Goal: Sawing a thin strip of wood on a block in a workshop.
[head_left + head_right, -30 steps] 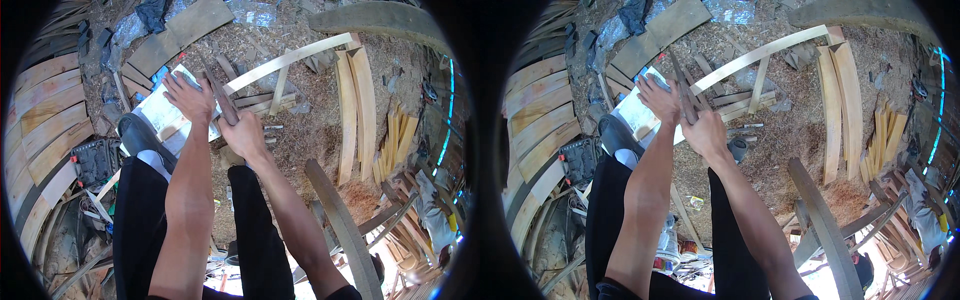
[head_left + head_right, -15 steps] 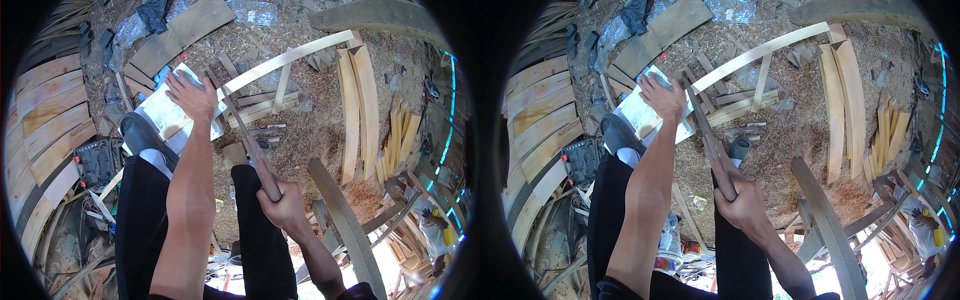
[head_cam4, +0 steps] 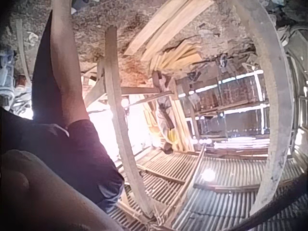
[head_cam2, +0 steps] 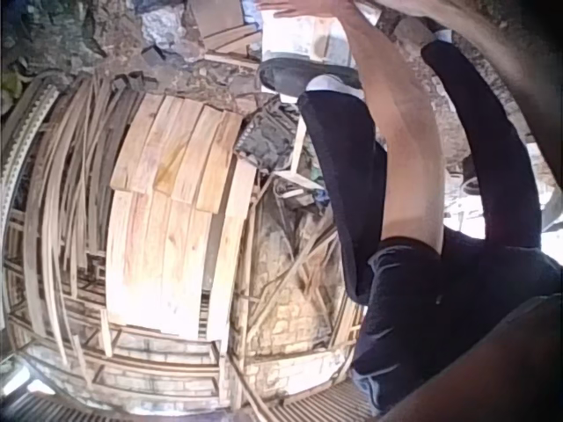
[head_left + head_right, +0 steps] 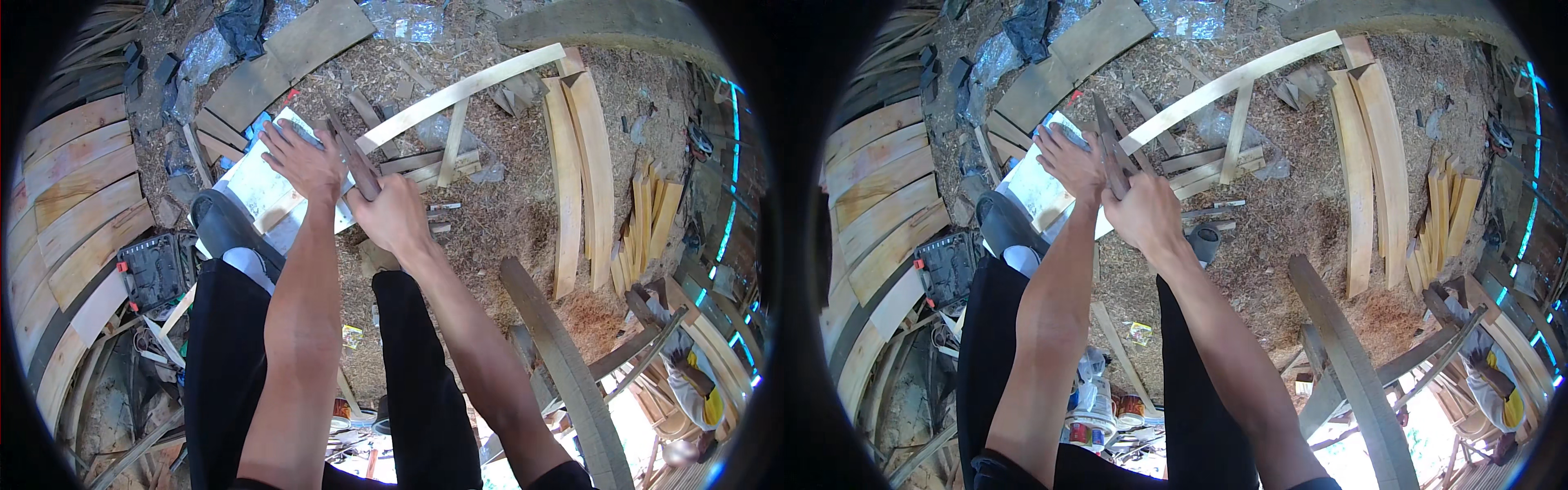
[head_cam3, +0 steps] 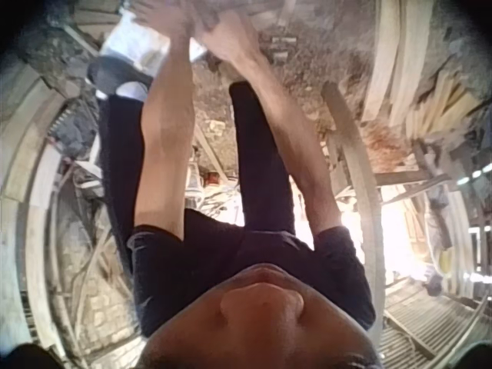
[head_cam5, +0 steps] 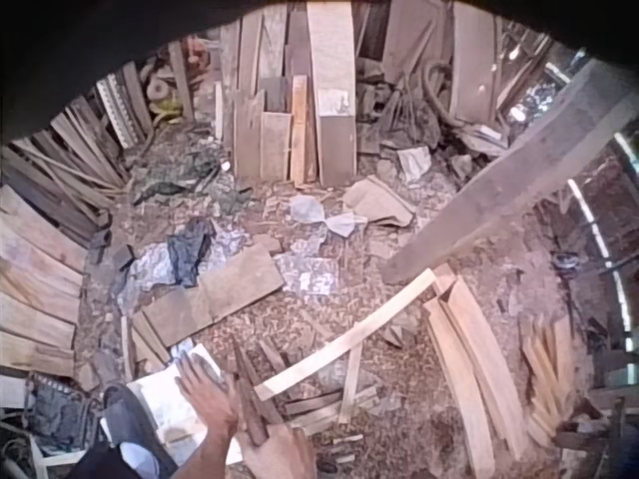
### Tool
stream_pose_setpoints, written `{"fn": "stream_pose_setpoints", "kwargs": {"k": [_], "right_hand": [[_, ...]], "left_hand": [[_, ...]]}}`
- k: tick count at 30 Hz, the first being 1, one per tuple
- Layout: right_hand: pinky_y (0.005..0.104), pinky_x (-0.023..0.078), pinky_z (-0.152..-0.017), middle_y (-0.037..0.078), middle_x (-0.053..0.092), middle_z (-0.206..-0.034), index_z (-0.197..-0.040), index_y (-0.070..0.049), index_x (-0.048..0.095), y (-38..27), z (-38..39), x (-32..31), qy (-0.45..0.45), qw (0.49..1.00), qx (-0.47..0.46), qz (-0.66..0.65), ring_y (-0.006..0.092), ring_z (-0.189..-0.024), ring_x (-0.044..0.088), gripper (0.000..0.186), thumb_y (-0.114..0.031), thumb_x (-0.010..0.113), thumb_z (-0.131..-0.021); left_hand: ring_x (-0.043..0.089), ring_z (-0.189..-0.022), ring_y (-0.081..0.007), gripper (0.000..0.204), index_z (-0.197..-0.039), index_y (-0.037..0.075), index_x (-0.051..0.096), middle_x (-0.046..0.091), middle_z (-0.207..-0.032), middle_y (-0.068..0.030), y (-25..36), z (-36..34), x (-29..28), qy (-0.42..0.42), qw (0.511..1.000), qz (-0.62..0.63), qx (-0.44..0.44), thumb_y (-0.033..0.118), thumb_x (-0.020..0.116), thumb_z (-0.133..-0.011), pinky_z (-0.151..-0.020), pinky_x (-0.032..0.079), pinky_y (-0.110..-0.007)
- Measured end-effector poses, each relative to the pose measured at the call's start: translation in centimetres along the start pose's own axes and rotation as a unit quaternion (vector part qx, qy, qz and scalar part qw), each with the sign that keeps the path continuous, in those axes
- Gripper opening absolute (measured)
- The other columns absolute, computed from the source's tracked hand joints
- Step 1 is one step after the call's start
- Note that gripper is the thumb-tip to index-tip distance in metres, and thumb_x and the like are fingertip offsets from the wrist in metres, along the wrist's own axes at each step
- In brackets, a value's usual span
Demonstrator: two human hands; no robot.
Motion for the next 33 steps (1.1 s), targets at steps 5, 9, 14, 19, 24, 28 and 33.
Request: {"fn": "stream_pose_setpoints", "kwargs": {"k": [5,9,14,19,24,28,33], "right_hand": [[0.0459,0.052,-0.064,0.026,0.063,-0.065,-0.078,0.006,0.068,1.6,1.0,-0.6,-0.023,1.0,0.008,-0.016,0.0409,-0.068,0.067,0.034,-0.027,0.066,-0.08],[0.0394,0.049,-0.058,0.021,0.06,-0.06,-0.078,0.005,0.066,0.4,8.0,-3.2,-0.023,0.999,-0.009,-0.024,0.0322,-0.057,0.065,0.025,-0.02,0.066,-0.079],[0.0337,0.046,-0.052,0.014,0.056,-0.054,-0.078,0.003,0.066,3.2,13.6,-6.2,-0.038,0.999,0.01,-0.029,0.0158,-0.052,0.061,0.017,-0.013,0.066,-0.076],[0.034,0.045,-0.05,0.014,0.055,-0.053,-0.076,0.003,0.065,2.5,13.6,-5.8,-0.03,0.999,-0.012,-0.008,0.0166,-0.048,0.06,0.016,-0.012,0.065,-0.076],[0.0392,0.047,-0.053,0.021,0.058,-0.057,-0.074,0.005,0.065,0.7,7.5,-3.2,-0.025,1.0,-0.009,0.017,0.0322,-0.052,0.063,0.025,-0.02,0.067,-0.078],[0.0429,0.048,-0.056,0.023,0.058,-0.057,-0.07,0.006,0.064,1.2,1.3,-0.8,0.017,0.999,-0.043,-0.008,0.0384,-0.056,0.064,0.03,-0.022,0.067,-0.078],[0.0448,0.049,-0.059,0.024,0.058,-0.056,-0.066,0.007,0.064,0.9,-0.8,0.8,0.005,1.0,-0.019,0.001,0.0382,-0.058,0.064,0.036,-0.027,0.067,-0.078]], "left_hand": [[0.014,-0.147,-0.0387,0.067,-0.14,-0.006,0.038,0.026,-0.154,-0.0234,0.8,0.1,-0.2,0.01,1.0,0.013,0.001,0.034,0.05,-0.087,-0.119,0.011,-0.054],[0.017,-0.146,-0.0393,0.067,-0.138,-0.005,0.04,0.029,-0.153,-0.0236,-0.7,0.1,-0.8,0.011,1.0,0.017,-0.014,0.033,0.052,-0.085,-0.118,0.011,-0.054],[0.015,-0.147,-0.0396,0.066,-0.138,-0.007,0.04,0.027,-0.154,-0.0246,0.3,0.2,-0.2,0.021,1.0,0.014,-0.005,0.032,0.05,-0.086,-0.119,0.009,-0.054],[0.014,-0.147,-0.0397,0.067,-0.14,-0.008,0.04,0.026,-0.154,-0.0247,0.4,0.2,0.0,0.018,1.0,0.003,-0.002,0.032,0.049,-0.087,-0.119,0.009,-0.054],[0.013,-0.147,-0.0396,0.068,-0.141,-0.008,0.037,0.025,-0.155,-0.0245,-1.0,0.1,-0.3,0.011,1.0,-0.011,0.0,0.032,0.048,-0.088,-0.119,0.007,-0.054],[0.013,-0.147,-0.0398,0.069,-0.142,-0.008,0.036,0.025,-0.155,-0.0245,0.3,0.1,0.1,0.004,1.0,0.003,0.0,0.034,0.048,-0.089,-0.119,0.007,-0.055],[0.013,-0.147,-0.0396,0.067,-0.14,-0.007,0.037,0.025,-0.155,-0.0236,0.0,-0.1,-0.1,0.006,1.0,0.003,0.009,0.035,0.05,-0.089,-0.118,0.01,-0.055]]}}
Point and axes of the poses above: each hand's wrist, its own z-axis away from the middle knuckle, its own x-axis out of the palm, y = z × x, the point moved 7 cm from there along -z, towards the middle knuckle
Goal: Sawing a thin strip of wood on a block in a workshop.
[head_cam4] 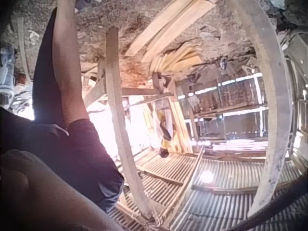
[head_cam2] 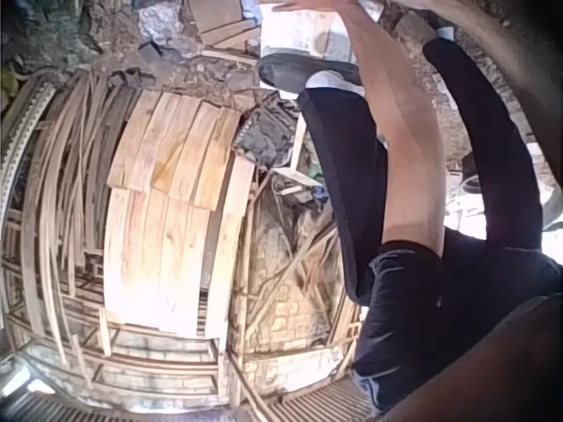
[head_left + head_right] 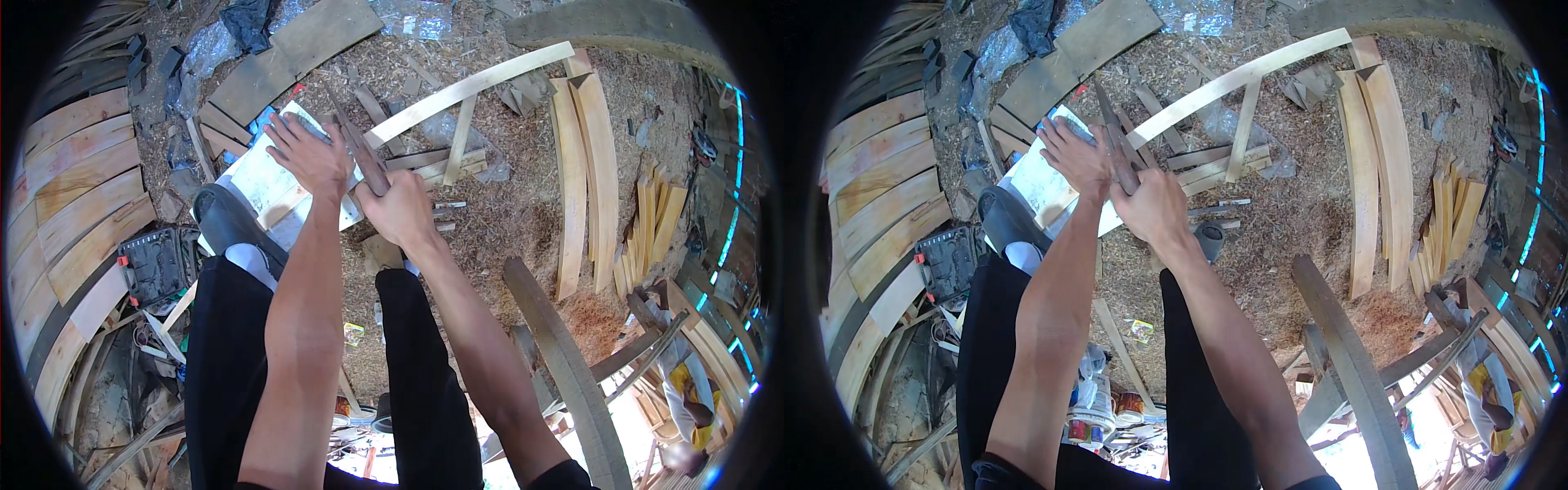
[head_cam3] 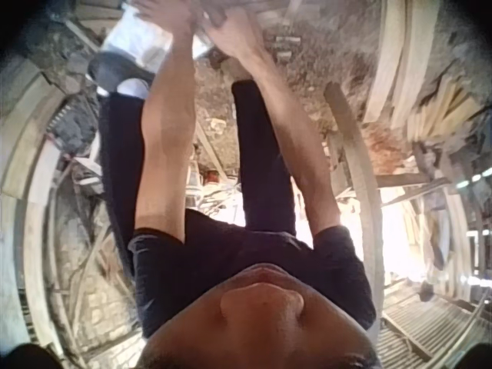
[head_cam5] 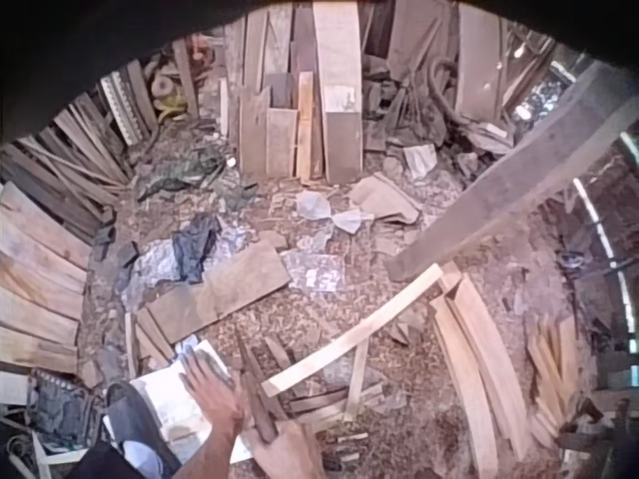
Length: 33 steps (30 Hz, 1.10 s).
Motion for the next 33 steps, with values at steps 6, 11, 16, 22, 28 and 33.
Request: {"fn": "stream_pose_setpoints", "kwargs": {"k": [6,11,16,22,28,33], "right_hand": [[0.0419,0.048,-0.058,0.022,0.059,-0.058,-0.07,0.007,0.064,0.3,2.5,-2.4,-0.013,0.999,0.017,-0.029,0.0337,-0.056,0.063,0.035,-0.026,0.067,-0.078],[0.0344,0.044,-0.052,0.013,0.051,-0.053,-0.071,0.003,0.063,3.5,13.0,-6.8,-0.037,0.998,0.029,-0.038,0.0157,-0.048,0.052,0.022,-0.017,0.067,-0.077],[0.0401,0.046,-0.053,0.021,0.054,-0.055,-0.065,0.003,0.059,2.9,14.7,-8.1,-0.058,0.998,0.038,0.004,0.0394,-0.055,0.061,0.026,-0.019,0.069,-0.075],[0.0391,0.047,-0.053,0.02,0.055,-0.055,-0.071,0.004,0.064,1.5,11.9,-6.2,-0.041,0.999,0.017,0.001,0.0325,-0.052,0.061,0.024,-0.019,0.068,-0.076],[0.0421,0.049,-0.058,0.024,0.061,-0.06,-0.07,0.006,0.066,-0.6,1.9,-2.2,0.035,0.999,-0.033,0.007,0.0396,-0.061,0.065,0.028,-0.021,0.067,-0.078],[0.0437,0.05,-0.06,0.023,0.061,-0.06,-0.069,0.006,0.065,0.6,1.2,-0.5,0.025,1.0,-0.013,-0.011,0.0376,-0.061,0.066,0.031,-0.023,0.067,-0.078]], "left_hand": [[0.015,-0.147,-0.039,0.069,-0.139,-0.006,0.039,0.027,-0.154,-0.0232,0.3,0.1,0.1,-0.009,0.999,0.022,-0.023,0.036,0.053,-0.087,-0.118,0.01,-0.055],[0.02,-0.146,-0.0383,0.063,-0.137,-0.004,0.042,0.031,-0.152,-0.0233,-0.2,0.1,-0.1,0.036,0.999,-0.004,-0.005,0.035,0.05,-0.089,-0.117,0.013,-0.055],[0.018,-0.146,-0.0399,0.065,-0.138,-0.006,0.04,0.03,-0.152,-0.0244,0.4,0.2,0.0,0.025,1.0,0.009,-0.009,0.034,0.051,-0.088,-0.117,0.012,-0.056],[0.019,-0.145,-0.0401,0.064,-0.139,-0.005,0.039,0.031,-0.151,-0.0242,-0.4,0.3,-0.2,0.034,0.999,-0.02,0.0,0.034,0.051,-0.089,-0.117,0.014,-0.056],[0.016,-0.146,-0.0397,0.068,-0.14,-0.007,0.038,0.028,-0.153,-0.0238,1.0,-0.2,-0.1,0.018,1.0,-0.011,0.008,0.037,0.05,-0.089,-0.118,0.012,-0.056],[0.012,-0.148,-0.0378,0.071,-0.141,-0.007,0.038,0.025,-0.156,-0.0228,-0.4,-0.2,0.0,0.001,1.0,-0.01,-0.01,0.039,0.05,-0.088,-0.119,0.009,-0.054]]}}
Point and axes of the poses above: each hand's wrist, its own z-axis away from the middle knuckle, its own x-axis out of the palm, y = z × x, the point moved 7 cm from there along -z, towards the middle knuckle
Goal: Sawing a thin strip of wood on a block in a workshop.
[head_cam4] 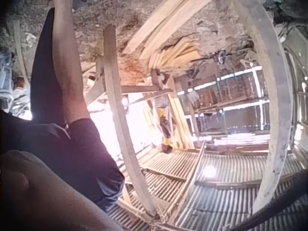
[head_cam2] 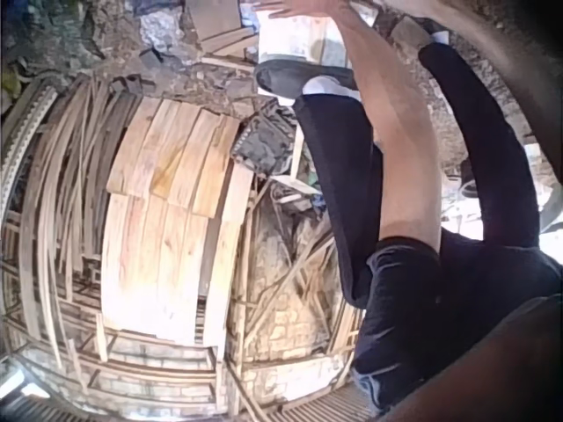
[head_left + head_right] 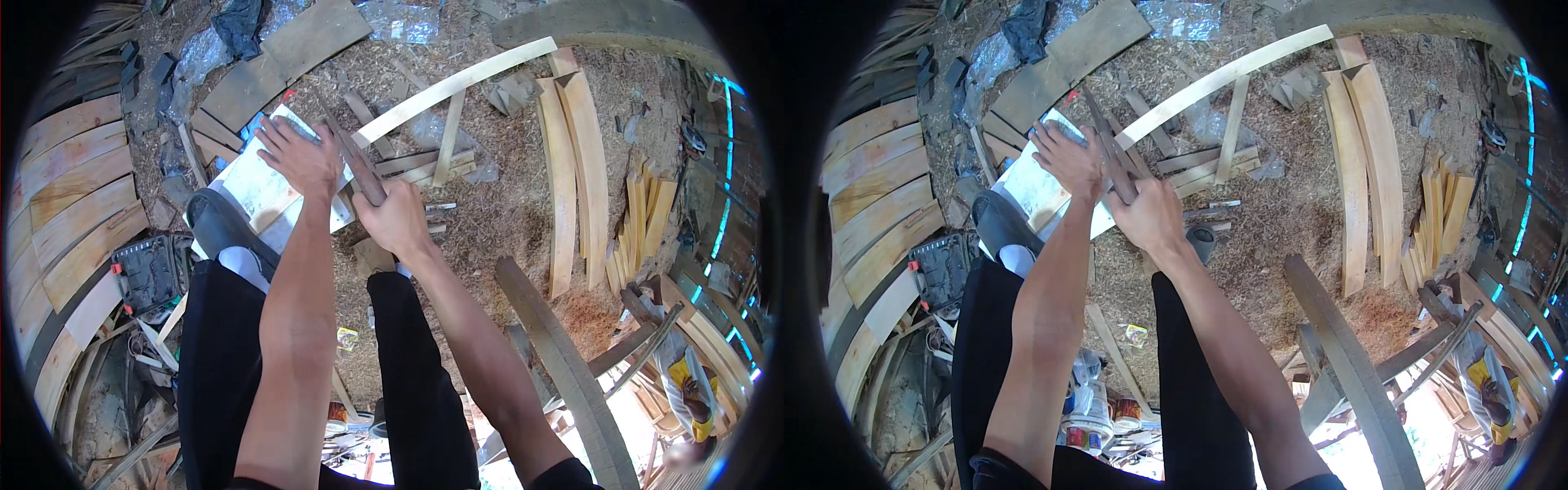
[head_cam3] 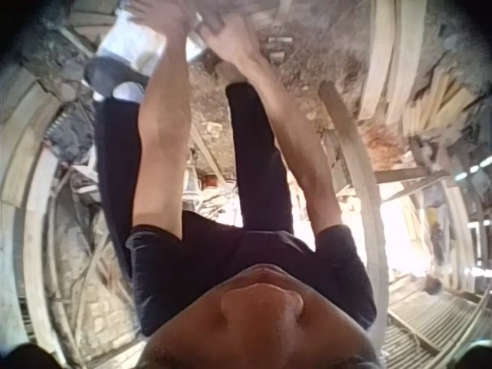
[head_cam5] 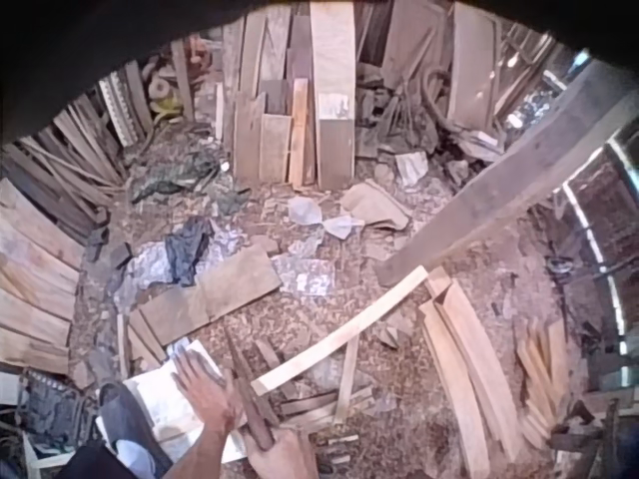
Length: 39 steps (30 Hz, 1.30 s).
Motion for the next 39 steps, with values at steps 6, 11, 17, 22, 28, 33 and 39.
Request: {"fn": "stream_pose_setpoints", "kwargs": {"k": [6,11,17,22,28,33,39], "right_hand": [[0.0388,0.043,-0.052,0.014,0.054,-0.051,-0.071,0.006,0.063,-0.6,5.0,-3.2,-0.037,0.999,0.003,-0.018,0.0229,-0.047,0.054,0.033,-0.025,0.068,-0.081],[0.0323,0.037,-0.047,0.003,0.046,-0.05,-0.068,0.003,0.06,-0.3,13.1,-8.2,-0.028,0.998,0.016,-0.045,0.0071,-0.05,0.044,0.023,-0.016,0.066,-0.08],[0.041,0.045,-0.052,0.022,0.053,-0.053,-0.065,0.004,0.059,-2.1,12.5,-8.0,-0.083,0.991,0.103,0.029,0.0375,-0.047,0.057,0.026,-0.018,0.067,-0.076],[0.0354,0.039,-0.048,0.009,0.049,-0.049,-0.064,0.006,0.058,-0.6,6.5,-3.6,-0.048,0.997,0.038,0.037,0.011,-0.048,0.047,0.032,-0.021,0.065,-0.08],[0.0428,0.05,-0.061,0.024,0.062,-0.061,-0.072,0.01,0.064,-2.4,-3.1,0.5,-0.004,0.997,0.011,0.077,0.0366,-0.061,0.066,0.039,-0.028,0.064,-0.08],[0.0428,0.05,-0.063,0.025,0.063,-0.062,-0.075,0.011,0.065,-2.0,-2.9,1.3,-0.03,0.999,0.021,0.027,0.0372,-0.062,0.066,0.04,-0.028,0.065,-0.079],[0.0406,0.045,-0.055,0.016,0.059,-0.056,-0.068,0.007,0.061,-1.3,2.4,-2.4,-0.049,0.998,0.033,0.033,0.021,-0.053,0.057,0.037,-0.027,0.063,-0.082]], "left_hand": [[0.014,-0.148,-0.0382,0.072,-0.14,-0.008,0.039,0.026,-0.155,-0.0228,0.0,-0.1,-0.4,0.0,1.0,0.006,-0.007,0.038,0.052,-0.086,-0.118,0.01,-0.054],[0.015,-0.147,-0.039,0.07,-0.139,-0.009,0.041,0.028,-0.154,-0.0234,0.5,0.2,-0.1,0.013,1.0,0.013,-0.006,0.037,0.049,-0.087,-0.118,0.01,-0.055],[0.014,-0.148,-0.0387,0.07,-0.14,-0.01,0.04,0.025,-0.155,-0.0234,0.6,0.1,-0.1,0.014,1.0,0.017,-0.002,0.038,0.048,-0.088,-0.119,0.008,-0.054],[0.011,-0.148,-0.0383,0.072,-0.141,-0.009,0.039,0.023,-0.157,-0.0227,-0.5,0.3,0.0,0.007,1.0,-0.009,-0.003,0.039,0.048,-0.089,-0.119,0.007,-0.054],[0.01,-0.148,-0.0383,0.072,-0.142,-0.008,0.038,0.022,-0.157,-0.0219,0.8,0.1,0.0,-0.009,1.0,0.011,0.0,0.04,0.047,-0.09,-0.119,0.006,-0.054],[0.011,-0.148,-0.0378,0.069,-0.14,-0.008,0.04,0.024,-0.157,-0.0204,-0.4,-0.1,-0.3,0.003,1.0,0.006,-0.005,0.04,0.046,-0.09,-0.119,0.007,-0.054],[0.012,-0.148,-0.0364,0.07,-0.14,-0.007,0.04,0.026,-0.155,-0.0201,0.7,0.2,0.0,-0.005,1.0,0.025,-0.018,0.04,0.048,-0.089,-0.119,0.008,-0.053]]}}
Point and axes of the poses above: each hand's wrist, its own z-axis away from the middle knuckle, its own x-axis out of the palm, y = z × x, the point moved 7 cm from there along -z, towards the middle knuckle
